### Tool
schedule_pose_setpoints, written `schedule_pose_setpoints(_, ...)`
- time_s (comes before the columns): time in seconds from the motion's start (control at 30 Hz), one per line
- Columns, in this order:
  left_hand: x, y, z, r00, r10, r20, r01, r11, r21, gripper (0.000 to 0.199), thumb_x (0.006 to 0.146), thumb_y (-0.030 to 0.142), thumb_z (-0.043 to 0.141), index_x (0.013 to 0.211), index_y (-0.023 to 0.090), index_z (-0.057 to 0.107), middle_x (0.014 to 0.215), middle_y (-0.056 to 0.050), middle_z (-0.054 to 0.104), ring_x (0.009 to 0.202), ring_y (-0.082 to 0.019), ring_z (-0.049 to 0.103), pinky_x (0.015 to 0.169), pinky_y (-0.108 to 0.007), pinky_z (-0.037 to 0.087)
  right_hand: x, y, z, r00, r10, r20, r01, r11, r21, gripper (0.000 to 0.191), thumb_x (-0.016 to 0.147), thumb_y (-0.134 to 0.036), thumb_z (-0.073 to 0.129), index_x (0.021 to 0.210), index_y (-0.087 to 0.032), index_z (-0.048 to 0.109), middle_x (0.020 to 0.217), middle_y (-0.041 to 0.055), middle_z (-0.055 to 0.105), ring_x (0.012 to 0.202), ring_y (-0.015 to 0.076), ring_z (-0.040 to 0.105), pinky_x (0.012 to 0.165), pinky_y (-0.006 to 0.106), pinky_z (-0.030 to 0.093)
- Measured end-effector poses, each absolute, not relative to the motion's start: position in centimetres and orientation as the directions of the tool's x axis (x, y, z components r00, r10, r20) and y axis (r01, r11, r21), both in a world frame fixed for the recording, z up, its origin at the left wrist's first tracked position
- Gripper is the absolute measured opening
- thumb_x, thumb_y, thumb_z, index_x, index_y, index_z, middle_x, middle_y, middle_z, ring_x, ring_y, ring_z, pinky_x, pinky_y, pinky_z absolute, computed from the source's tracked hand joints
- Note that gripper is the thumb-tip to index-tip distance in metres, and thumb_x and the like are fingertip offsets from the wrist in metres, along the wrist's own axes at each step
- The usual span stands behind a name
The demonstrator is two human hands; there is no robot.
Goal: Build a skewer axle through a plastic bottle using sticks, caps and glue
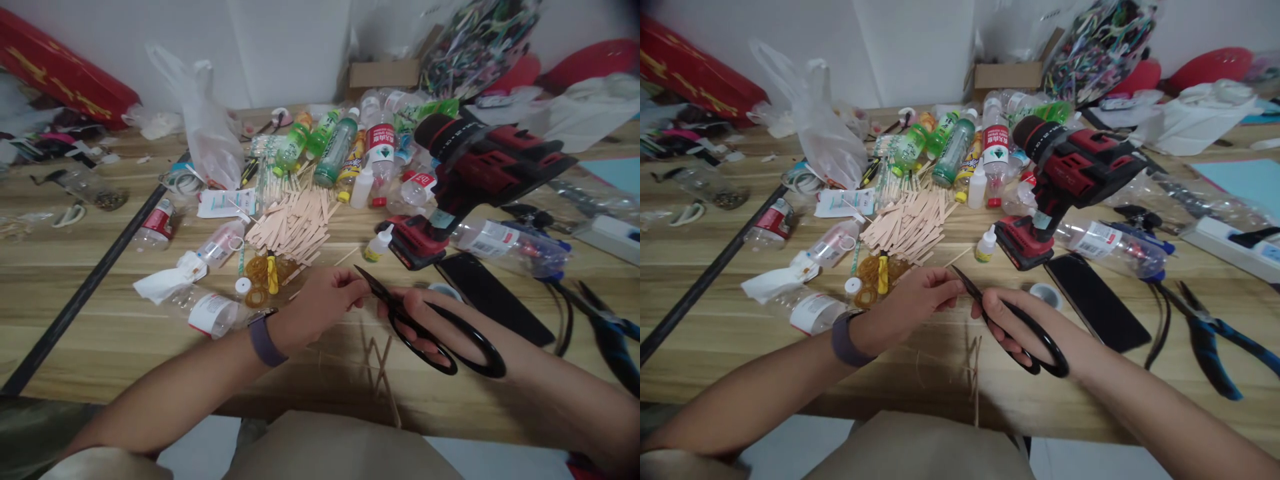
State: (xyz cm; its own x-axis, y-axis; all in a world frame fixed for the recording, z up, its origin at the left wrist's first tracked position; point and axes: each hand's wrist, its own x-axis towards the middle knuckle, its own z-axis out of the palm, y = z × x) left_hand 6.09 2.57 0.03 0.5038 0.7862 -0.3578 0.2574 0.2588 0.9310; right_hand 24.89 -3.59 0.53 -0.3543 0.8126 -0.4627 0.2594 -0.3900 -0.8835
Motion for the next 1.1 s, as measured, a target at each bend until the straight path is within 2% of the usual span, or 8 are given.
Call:
schedule_pose_setpoints(0.27,5.9,2.2,-0.4,0.491,0.811,-0.318,0.226,0.235,0.946,0.023,0.085,0.025,0.057,0.063,0.019,0.054,0.060,0.006,0.048,0.058,-0.011,0.041,0.058,-0.025,0.032,24.5,-3.7,-0.4,-0.288,0.838,-0.463,0.296,-0.382,-0.876,0.069,0.079,-0.088,0.044,0.088,-0.020,0.055,0.057,-0.0090,0.037,0.038,0.0046,0.027,0.031,0.018,0.024)
schedule_pose_setpoints(0.47,5.7,2.1,-0.7,0.505,0.815,-0.286,0.233,0.190,0.954,0.023,0.089,0.030,0.053,0.069,0.019,0.054,0.062,0.006,0.049,0.058,-0.011,0.043,0.058,-0.025,0.034,24.4,-3.6,-0.1,-0.237,0.886,-0.398,0.372,-0.296,-0.880,0.066,0.076,-0.087,0.048,0.076,-0.022,0.053,0.049,-0.0083,0.037,0.035,0.0057,0.027,0.032,0.020,0.017)
schedule_pose_setpoints(0.53,5.2,2.1,-0.7,0.497,0.826,-0.265,0.260,0.149,0.954,0.024,0.090,0.031,0.054,0.069,0.019,0.055,0.062,0.006,0.051,0.059,-0.012,0.045,0.058,-0.025,0.035,24.6,-3.4,-0.2,-0.208,0.899,-0.385,0.422,-0.273,-0.865,0.056,0.077,-0.078,0.057,0.075,-0.023,0.053,0.050,-0.0076,0.039,0.038,0.0076,0.032,0.033,0.020,0.022)
schedule_pose_setpoints(0.6,4.4,1.9,-0.6,0.487,0.840,-0.237,0.291,0.099,0.952,0.023,0.090,0.030,0.055,0.070,0.019,0.057,0.065,0.005,0.054,0.062,-0.012,0.048,0.060,-0.026,0.036,24.9,-3.1,-0.8,-0.173,0.929,-0.327,0.506,-0.201,-0.839,0.040,0.079,-0.063,0.064,0.080,-0.024,0.058,0.058,-0.0030,0.052,0.047,0.0126,0.048,0.040,0.023,0.037)
schedule_pose_setpoints(0.7,3.4,1.2,-0.4,0.469,0.861,-0.196,0.324,0.038,0.945,0.019,0.090,0.030,0.056,0.076,0.019,0.060,0.068,0.004,0.057,0.066,-0.013,0.051,0.063,-0.026,0.037,25.2,-2.5,-2.4,-0.183,0.967,-0.179,0.669,-0.011,-0.743,0.030,0.082,-0.042,0.058,0.104,-0.023,0.065,0.089,0.0073,0.073,0.078,0.0238,0.068,0.068,0.034,0.054)
schedule_pose_setpoints(0.83,2.4,0.3,0.0,0.403,0.912,-0.080,0.365,-0.080,0.928,0.018,0.092,0.033,0.056,0.086,0.020,0.065,0.081,0.001,0.065,0.077,-0.016,0.056,0.066,-0.026,0.040,24.7,-1.6,-4.7,-0.241,0.964,-0.116,0.855,0.154,-0.496,0.044,0.086,-0.032,0.051,0.127,-0.016,0.059,0.099,0.0127,0.074,0.084,0.0271,0.070,0.073,0.037,0.053)
schedule_pose_setpoints(1.0,1.1,1.1,0.8,0.313,0.947,-0.069,0.327,-0.039,0.944,0.020,0.089,0.036,0.057,0.084,0.019,0.066,0.078,0.000,0.066,0.076,-0.016,0.059,0.067,-0.026,0.043,24.0,-0.2,-5.2,-0.248,0.960,-0.133,0.905,0.180,-0.386,0.035,0.085,-0.024,0.049,0.114,-0.016,0.066,0.094,0.0143,0.071,0.079,0.0296,0.070,0.066,0.037,0.049)
schedule_pose_setpoints(1.1,0.0,2.0,1.3,0.288,0.957,-0.047,0.267,-0.033,0.963,0.021,0.087,0.037,0.058,0.083,0.018,0.066,0.077,0.000,0.067,0.074,-0.015,0.059,0.068,-0.025,0.044,23.5,0.4,-3.8,-0.301,0.945,-0.127,0.891,0.231,-0.392,0.025,0.089,-0.029,0.048,0.097,-0.019,0.070,0.087,0.0129,0.070,0.080,0.0303,0.069,0.067,0.038,0.048)
